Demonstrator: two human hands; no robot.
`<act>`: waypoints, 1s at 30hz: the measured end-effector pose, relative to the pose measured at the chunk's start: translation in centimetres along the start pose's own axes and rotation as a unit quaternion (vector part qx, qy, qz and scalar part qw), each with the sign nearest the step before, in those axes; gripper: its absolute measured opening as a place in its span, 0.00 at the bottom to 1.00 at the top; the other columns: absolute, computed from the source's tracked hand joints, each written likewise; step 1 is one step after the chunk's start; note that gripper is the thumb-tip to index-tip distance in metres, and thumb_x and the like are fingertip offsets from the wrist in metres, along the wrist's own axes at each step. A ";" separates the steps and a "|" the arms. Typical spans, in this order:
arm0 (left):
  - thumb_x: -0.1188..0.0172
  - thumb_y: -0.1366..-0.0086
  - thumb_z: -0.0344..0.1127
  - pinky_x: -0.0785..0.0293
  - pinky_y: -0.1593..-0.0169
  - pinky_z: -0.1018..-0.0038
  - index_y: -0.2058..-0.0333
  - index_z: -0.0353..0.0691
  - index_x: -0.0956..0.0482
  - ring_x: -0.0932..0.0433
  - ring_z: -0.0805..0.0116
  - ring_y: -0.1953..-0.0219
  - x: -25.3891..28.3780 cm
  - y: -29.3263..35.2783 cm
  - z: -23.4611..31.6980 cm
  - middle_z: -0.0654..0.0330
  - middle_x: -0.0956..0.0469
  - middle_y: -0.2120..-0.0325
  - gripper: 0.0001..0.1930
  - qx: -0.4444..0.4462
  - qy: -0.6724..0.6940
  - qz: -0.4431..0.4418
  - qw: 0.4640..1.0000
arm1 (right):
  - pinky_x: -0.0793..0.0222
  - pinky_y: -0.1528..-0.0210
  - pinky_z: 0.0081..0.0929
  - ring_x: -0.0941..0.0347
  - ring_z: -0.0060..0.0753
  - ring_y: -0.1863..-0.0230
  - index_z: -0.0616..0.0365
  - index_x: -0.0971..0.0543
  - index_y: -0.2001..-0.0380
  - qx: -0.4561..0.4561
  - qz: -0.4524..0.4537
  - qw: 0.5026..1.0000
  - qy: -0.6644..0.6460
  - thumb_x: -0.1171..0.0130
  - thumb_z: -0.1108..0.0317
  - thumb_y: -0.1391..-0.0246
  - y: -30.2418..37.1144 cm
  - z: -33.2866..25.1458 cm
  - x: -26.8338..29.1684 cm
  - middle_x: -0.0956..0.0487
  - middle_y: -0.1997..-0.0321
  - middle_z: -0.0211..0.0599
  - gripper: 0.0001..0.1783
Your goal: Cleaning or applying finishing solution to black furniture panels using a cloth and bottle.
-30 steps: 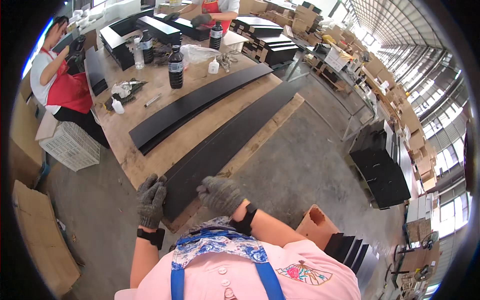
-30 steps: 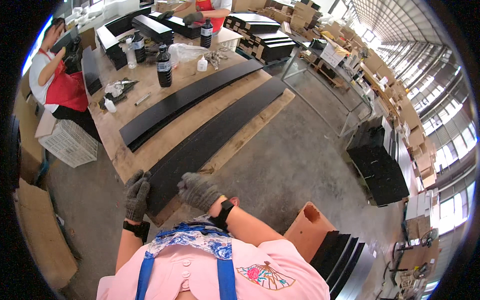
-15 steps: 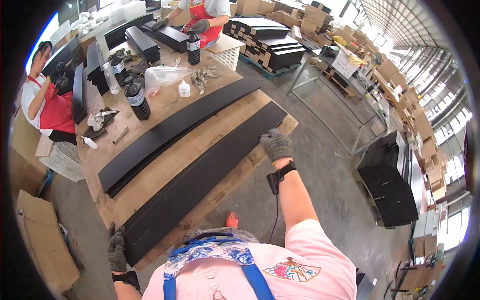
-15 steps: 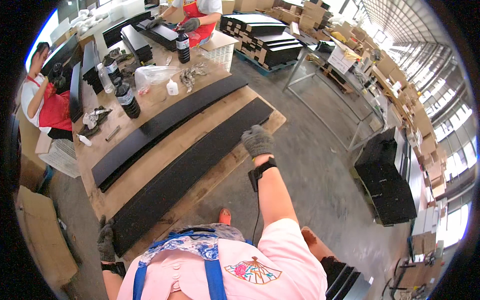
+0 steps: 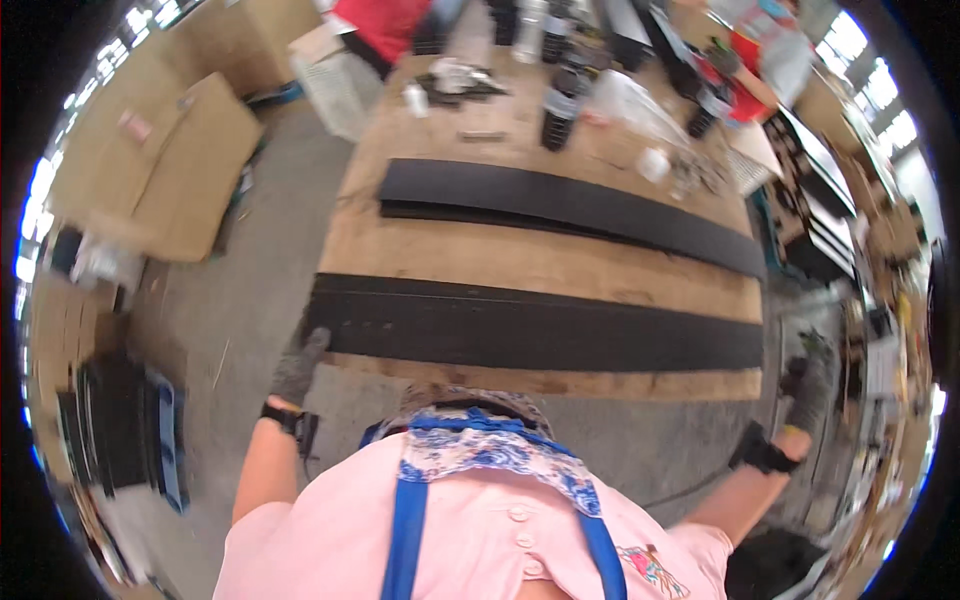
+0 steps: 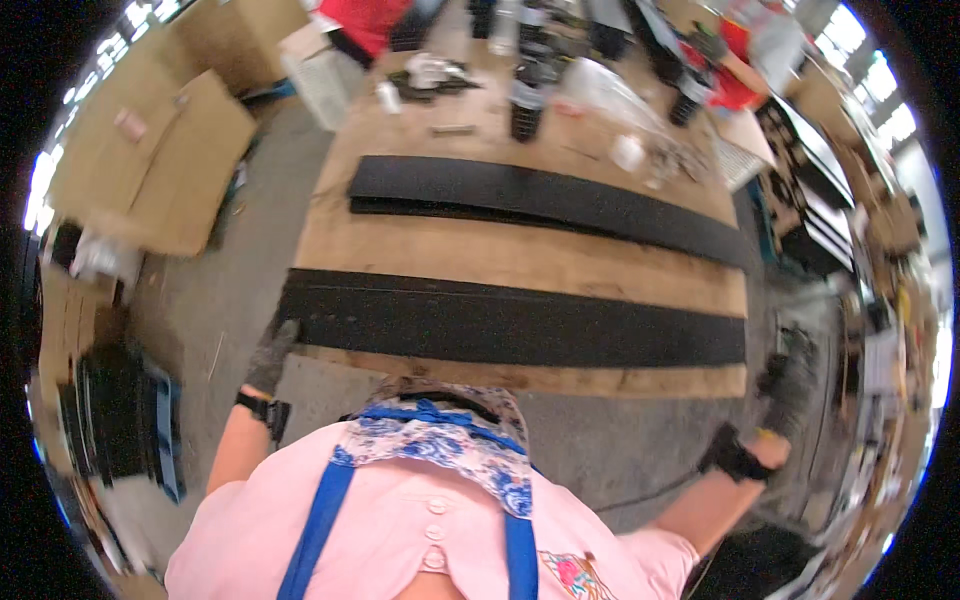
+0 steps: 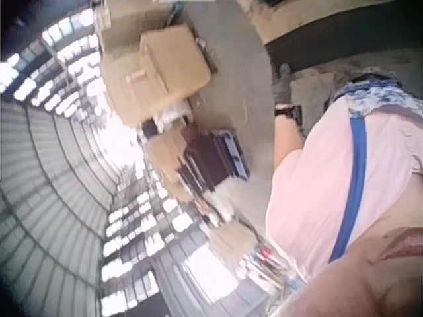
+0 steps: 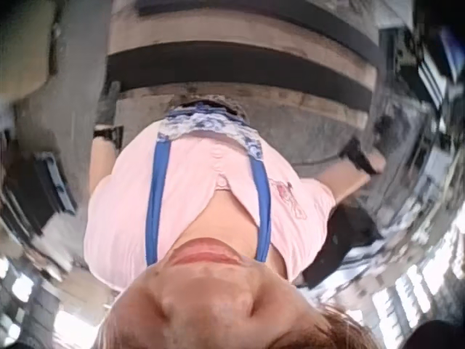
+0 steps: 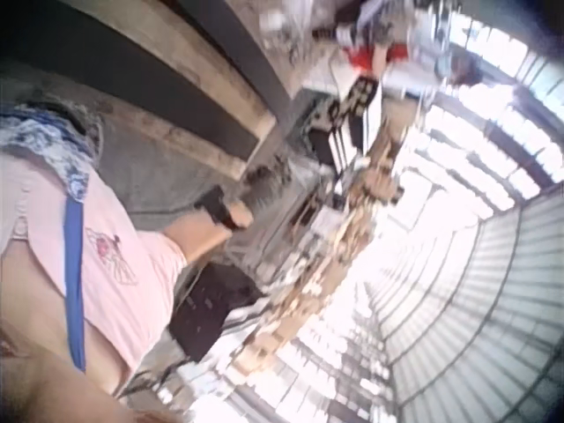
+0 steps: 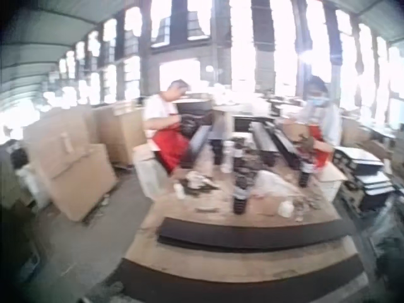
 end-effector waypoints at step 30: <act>0.21 0.52 0.53 0.41 0.31 0.61 0.29 0.28 0.65 0.43 0.46 0.29 -1.6 -0.7 0.4 0.34 0.46 0.31 0.69 -0.019 0.011 0.252 0.967 | 0.23 0.63 0.46 0.18 0.52 0.66 0.53 0.16 0.65 0.668 -0.442 0.488 0.346 0.46 0.54 0.45 37.6 -18.5 -60.5 0.16 0.69 0.47 0.16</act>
Point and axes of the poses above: each hand's wrist, its own y-axis away from the middle knuckle, its own x-axis out of the back of the hand, z = x × y, the point moved 3 cm from there along -y, towards the middle knuckle
